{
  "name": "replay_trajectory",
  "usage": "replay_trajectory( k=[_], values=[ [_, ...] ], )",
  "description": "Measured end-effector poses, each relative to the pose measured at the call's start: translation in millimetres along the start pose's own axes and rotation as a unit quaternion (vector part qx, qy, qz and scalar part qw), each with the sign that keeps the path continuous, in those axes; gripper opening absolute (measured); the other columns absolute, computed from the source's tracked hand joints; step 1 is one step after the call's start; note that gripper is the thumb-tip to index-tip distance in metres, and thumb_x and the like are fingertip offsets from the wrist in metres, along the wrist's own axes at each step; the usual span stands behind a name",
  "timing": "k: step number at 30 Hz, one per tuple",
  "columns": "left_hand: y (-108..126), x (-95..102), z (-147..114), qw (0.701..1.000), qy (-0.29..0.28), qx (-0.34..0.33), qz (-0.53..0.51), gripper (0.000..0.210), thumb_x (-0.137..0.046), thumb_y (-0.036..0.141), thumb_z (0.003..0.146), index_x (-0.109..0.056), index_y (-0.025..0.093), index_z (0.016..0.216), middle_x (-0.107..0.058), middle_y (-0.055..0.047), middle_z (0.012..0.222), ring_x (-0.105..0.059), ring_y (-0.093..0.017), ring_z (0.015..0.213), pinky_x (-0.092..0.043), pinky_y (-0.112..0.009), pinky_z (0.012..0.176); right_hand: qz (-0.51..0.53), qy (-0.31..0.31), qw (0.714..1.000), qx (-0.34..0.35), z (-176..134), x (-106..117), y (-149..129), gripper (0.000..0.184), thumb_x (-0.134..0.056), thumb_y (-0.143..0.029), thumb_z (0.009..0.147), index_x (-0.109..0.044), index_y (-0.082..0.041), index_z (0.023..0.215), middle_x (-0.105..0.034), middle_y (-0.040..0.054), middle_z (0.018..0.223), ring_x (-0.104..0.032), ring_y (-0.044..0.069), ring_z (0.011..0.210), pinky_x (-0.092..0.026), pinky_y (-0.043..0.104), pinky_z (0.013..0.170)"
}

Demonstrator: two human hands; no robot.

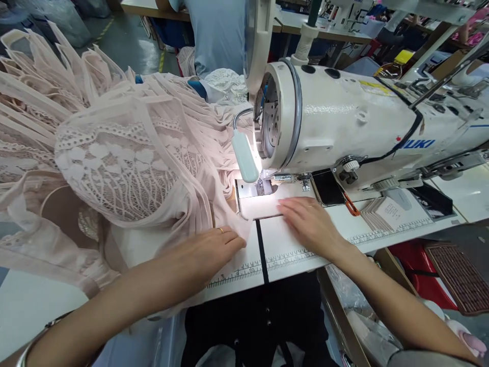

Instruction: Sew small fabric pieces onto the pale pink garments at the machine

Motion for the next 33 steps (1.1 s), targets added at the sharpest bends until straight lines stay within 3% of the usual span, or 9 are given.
replay_trajectory(
  k=[5, 12, 16, 19, 21, 24, 27, 30, 33],
  values=[
    [-8, -17.3, 20, 0.994, -0.032, -0.054, 0.092, 0.065, -0.042, 0.002, 0.090, -0.041, 0.020, 0.152, -0.043, -0.010, 0.162, -0.036, -0.028, 0.152, -0.036, -0.046, 0.118, -0.171, 0.116, 0.940, -0.272, -96, 56, 75, 0.029, -0.048, -0.040, 0.100, -0.067, -0.019, 0.099, -0.069, 0.0161, 0.088, -0.064, 0.034, 0.087, -0.049, 0.048, 0.078],
    [7, -15.3, 67, 0.967, -0.037, 0.033, 0.250, 0.059, -0.052, 0.005, 0.085, -0.051, 0.006, 0.144, -0.058, -0.025, 0.141, -0.062, -0.038, 0.120, -0.055, -0.046, 0.085, -0.097, 0.059, 0.912, -0.395, -154, 84, 128, 0.032, -0.049, -0.057, 0.094, -0.062, -0.034, 0.076, -0.062, 0.0092, 0.073, -0.062, 0.034, 0.068, -0.036, 0.044, 0.059],
    [10, -15.9, 75, 0.961, -0.021, -0.007, 0.277, 0.050, -0.049, 0.000, 0.082, -0.062, 0.002, 0.130, -0.061, -0.026, 0.130, -0.059, -0.040, 0.121, -0.050, -0.053, 0.096, -0.135, 0.107, 0.889, -0.423, -145, 97, 122, 0.034, -0.049, -0.052, 0.094, -0.063, -0.031, 0.071, -0.058, 0.0089, 0.063, -0.062, 0.032, 0.068, -0.038, 0.044, 0.062],
    [3, -19.7, 70, 0.971, 0.009, -0.004, 0.238, 0.067, -0.054, 0.003, 0.079, -0.053, 0.011, 0.146, -0.049, -0.022, 0.152, -0.045, -0.045, 0.140, -0.046, -0.058, 0.104, -0.214, 0.278, 0.841, -0.412, -126, 105, 96, 0.031, -0.054, -0.048, 0.092, -0.066, -0.025, 0.074, -0.067, 0.0153, 0.081, -0.065, 0.034, 0.087, -0.045, 0.053, 0.081],
    [-1, -21.6, 69, 0.972, 0.013, 0.009, 0.234, 0.072, -0.053, 0.000, 0.079, -0.049, 0.013, 0.150, -0.048, -0.020, 0.154, -0.049, -0.044, 0.137, -0.050, -0.053, 0.098, -0.080, 0.296, 0.856, -0.416, -107, 89, 83, 0.029, -0.053, -0.047, 0.094, -0.067, -0.024, 0.084, -0.066, 0.0102, 0.076, -0.063, 0.027, 0.073, -0.050, 0.047, 0.073],
    [-2, -20.9, 77, 0.962, 0.024, -0.010, 0.272, 0.059, -0.045, -0.006, 0.085, -0.057, 0.006, 0.141, -0.057, -0.025, 0.144, -0.063, -0.036, 0.119, -0.054, -0.044, 0.089, 0.234, 0.194, 0.854, -0.422, -69, 45, 65, 0.029, -0.059, -0.045, 0.090, -0.067, -0.026, 0.110, -0.057, -0.0028, 0.061, -0.051, 0.018, 0.049, -0.047, 0.035, 0.051],
    [-10, -19.4, 86, 0.957, 0.047, -0.061, 0.279, 0.047, -0.034, -0.006, 0.094, -0.063, 0.002, 0.131, -0.067, -0.023, 0.131, -0.067, -0.030, 0.115, -0.055, -0.041, 0.092, 0.371, 0.094, 0.849, -0.364, -36, 15, 48, 0.027, -0.053, -0.042, 0.095, -0.072, -0.025, 0.102, -0.064, -0.0003, 0.068, -0.058, 0.018, 0.056, -0.050, 0.033, 0.056],
    [-28, -17.8, 86, 0.969, 0.094, -0.090, 0.211, 0.044, -0.038, -0.004, 0.096, -0.062, 0.006, 0.132, -0.067, -0.019, 0.135, -0.062, -0.027, 0.128, -0.052, -0.042, 0.105, 0.364, 0.054, 0.882, -0.295, -18, 3, 43, 0.035, -0.045, -0.041, 0.101, -0.073, -0.023, 0.112, -0.073, 0.0043, 0.088, -0.067, 0.020, 0.073, -0.054, 0.036, 0.069],
    [-34, -18.9, 85, 0.973, 0.113, -0.081, 0.184, 0.049, -0.042, -0.006, 0.094, -0.059, 0.010, 0.137, -0.064, -0.016, 0.140, -0.058, -0.027, 0.135, -0.054, -0.041, 0.105, 0.201, 0.043, 0.952, -0.227, -9, -1, 40, 0.030, -0.048, -0.035, 0.101, -0.075, -0.022, 0.107, -0.074, 0.0063, 0.086, -0.067, 0.023, 0.080, -0.051, 0.038, 0.077]
  ],
)
Point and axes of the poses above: each hand's wrist, its own z-axis towards the middle knuckle, its own x-axis out of the back of the hand, y = z × x, the point moved 4 cm from there along z, towards the middle knuckle
